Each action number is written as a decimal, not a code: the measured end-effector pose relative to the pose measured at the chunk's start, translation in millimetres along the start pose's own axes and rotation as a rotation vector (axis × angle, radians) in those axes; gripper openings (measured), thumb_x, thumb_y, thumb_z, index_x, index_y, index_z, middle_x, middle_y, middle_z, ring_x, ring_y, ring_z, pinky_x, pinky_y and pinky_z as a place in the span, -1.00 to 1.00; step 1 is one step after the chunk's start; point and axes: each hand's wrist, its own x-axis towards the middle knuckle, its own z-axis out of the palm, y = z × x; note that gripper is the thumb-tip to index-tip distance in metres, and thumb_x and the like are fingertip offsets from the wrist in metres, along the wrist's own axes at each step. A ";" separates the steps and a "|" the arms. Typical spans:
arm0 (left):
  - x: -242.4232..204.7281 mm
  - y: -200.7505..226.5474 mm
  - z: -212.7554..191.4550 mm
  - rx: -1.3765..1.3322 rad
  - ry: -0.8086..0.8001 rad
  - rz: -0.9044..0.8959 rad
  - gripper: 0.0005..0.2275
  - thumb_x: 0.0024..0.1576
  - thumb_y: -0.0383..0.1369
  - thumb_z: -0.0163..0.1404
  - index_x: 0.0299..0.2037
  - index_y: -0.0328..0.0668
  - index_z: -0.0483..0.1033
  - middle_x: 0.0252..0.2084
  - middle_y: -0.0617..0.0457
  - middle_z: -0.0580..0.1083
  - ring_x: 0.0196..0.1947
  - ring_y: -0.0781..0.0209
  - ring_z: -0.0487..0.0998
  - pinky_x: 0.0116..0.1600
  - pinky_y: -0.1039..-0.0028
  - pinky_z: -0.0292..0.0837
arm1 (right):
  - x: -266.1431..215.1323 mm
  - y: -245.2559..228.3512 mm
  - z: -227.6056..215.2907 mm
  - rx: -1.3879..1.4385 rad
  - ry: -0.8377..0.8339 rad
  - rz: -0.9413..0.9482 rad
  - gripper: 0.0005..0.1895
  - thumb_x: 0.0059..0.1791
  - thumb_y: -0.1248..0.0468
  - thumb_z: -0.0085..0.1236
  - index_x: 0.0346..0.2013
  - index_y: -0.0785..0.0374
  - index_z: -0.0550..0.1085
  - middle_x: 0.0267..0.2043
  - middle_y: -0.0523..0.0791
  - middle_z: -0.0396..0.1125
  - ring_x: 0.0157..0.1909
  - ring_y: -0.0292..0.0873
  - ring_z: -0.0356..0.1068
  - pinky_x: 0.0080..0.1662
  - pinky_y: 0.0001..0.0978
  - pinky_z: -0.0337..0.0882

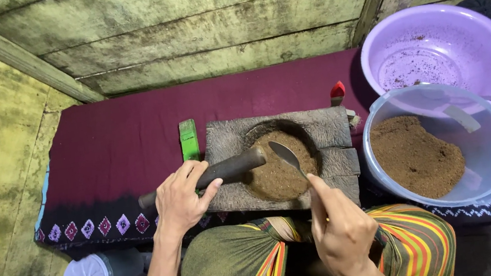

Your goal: Grinding material in a stone mortar using a pestle and cleaning the mortar with a brush

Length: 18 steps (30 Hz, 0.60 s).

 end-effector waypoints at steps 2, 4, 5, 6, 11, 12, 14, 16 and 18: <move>-0.8 -0.3 0.8 0.007 0.009 0.002 -0.65 0.12 -0.05 0.06 -0.09 -0.13 0.55 -0.15 0.12 0.51 -0.40 0.12 0.55 -0.27 0.35 0.46 | -5.6 6.0 9.8 -0.035 -0.063 -0.004 -0.70 0.02 0.37 0.16 0.05 0.25 0.55 -0.53 -0.19 0.35 -0.67 -0.29 0.16 -0.56 -0.36 0.17; -0.3 1.0 -0.6 0.016 0.023 0.010 -0.65 0.13 -0.04 0.05 -0.09 -0.13 0.55 -0.15 0.11 0.51 -0.41 0.12 0.55 -0.28 0.36 0.46 | -7.9 9.5 13.5 -0.070 -0.118 -0.009 -0.68 0.03 0.32 0.12 0.08 0.20 0.54 -0.54 -0.19 0.34 -0.70 -0.26 0.17 -0.59 -0.32 0.18; -0.5 2.6 -2.3 0.015 0.010 0.007 -0.66 0.13 -0.04 0.05 -0.10 -0.12 0.55 -0.16 0.12 0.50 -0.41 0.11 0.54 -0.28 0.35 0.45 | -7.9 9.8 12.1 -0.046 -0.107 0.012 -0.69 0.01 0.32 0.14 0.06 0.22 0.55 -0.50 -0.18 0.41 -0.69 -0.28 0.21 -0.59 -0.36 0.21; 0.3 3.9 -4.0 0.015 0.001 0.003 -0.67 0.13 -0.05 0.05 -0.11 -0.11 0.54 -0.17 0.12 0.49 -0.42 0.11 0.53 -0.29 0.34 0.45 | -6.5 10.6 11.4 -0.020 -0.093 0.029 -0.69 0.00 0.32 0.16 0.05 0.25 0.56 -0.46 -0.17 0.47 -0.68 -0.29 0.24 -0.59 -0.39 0.23; -1.4 -2.9 2.7 0.001 0.011 -0.001 -0.64 0.14 -0.03 0.03 -0.08 -0.13 0.55 -0.16 0.11 0.50 -0.41 0.13 0.55 -0.28 0.35 0.47 | -8.0 11.6 20.7 -0.129 -0.113 -0.001 -0.71 0.03 0.27 0.13 0.04 0.13 0.57 -0.56 -0.21 0.34 -0.70 -0.27 0.16 -0.60 -0.33 0.14; -1.3 -1.9 1.8 -0.007 0.022 -0.005 -0.64 0.14 -0.03 0.03 -0.08 -0.12 0.55 -0.15 0.13 0.50 -0.39 0.11 0.56 -0.26 0.34 0.47 | -8.8 15.0 24.7 -0.214 -0.206 0.028 -0.70 0.03 0.20 0.09 0.05 0.03 0.57 -0.57 -0.21 0.30 -0.71 -0.20 0.19 -0.60 -0.24 0.14; -2.0 -0.6 0.2 -0.006 0.026 -0.002 -0.65 0.13 -0.04 0.04 -0.08 -0.12 0.55 -0.14 0.12 0.50 -0.38 0.10 0.56 -0.25 0.34 0.47 | -5.7 6.1 15.1 -0.142 -0.123 0.021 -0.72 0.02 0.25 0.14 0.03 0.11 0.57 -0.53 -0.20 0.36 -0.69 -0.24 0.20 -0.58 -0.30 0.17; -2.4 -0.5 -0.1 -0.007 0.022 -0.005 -0.65 0.12 -0.05 0.05 -0.07 -0.13 0.55 -0.14 0.12 0.50 -0.37 0.09 0.56 -0.24 0.34 0.47 | -3.2 0.9 10.4 -0.069 -0.049 0.018 -0.73 0.01 0.31 0.18 0.02 0.19 0.57 -0.49 -0.19 0.42 -0.67 -0.28 0.22 -0.56 -0.35 0.20; -0.1 -1.6 0.1 0.005 0.021 0.006 -0.65 0.13 -0.04 0.04 -0.07 -0.13 0.55 -0.14 0.12 0.50 -0.39 0.11 0.55 -0.25 0.35 0.47 | 0.5 -0.8 10.4 -0.041 -0.052 -0.035 -0.67 -0.02 0.40 0.16 0.05 0.24 0.56 -0.44 -0.16 0.47 -0.64 -0.27 0.27 -0.54 -0.38 0.20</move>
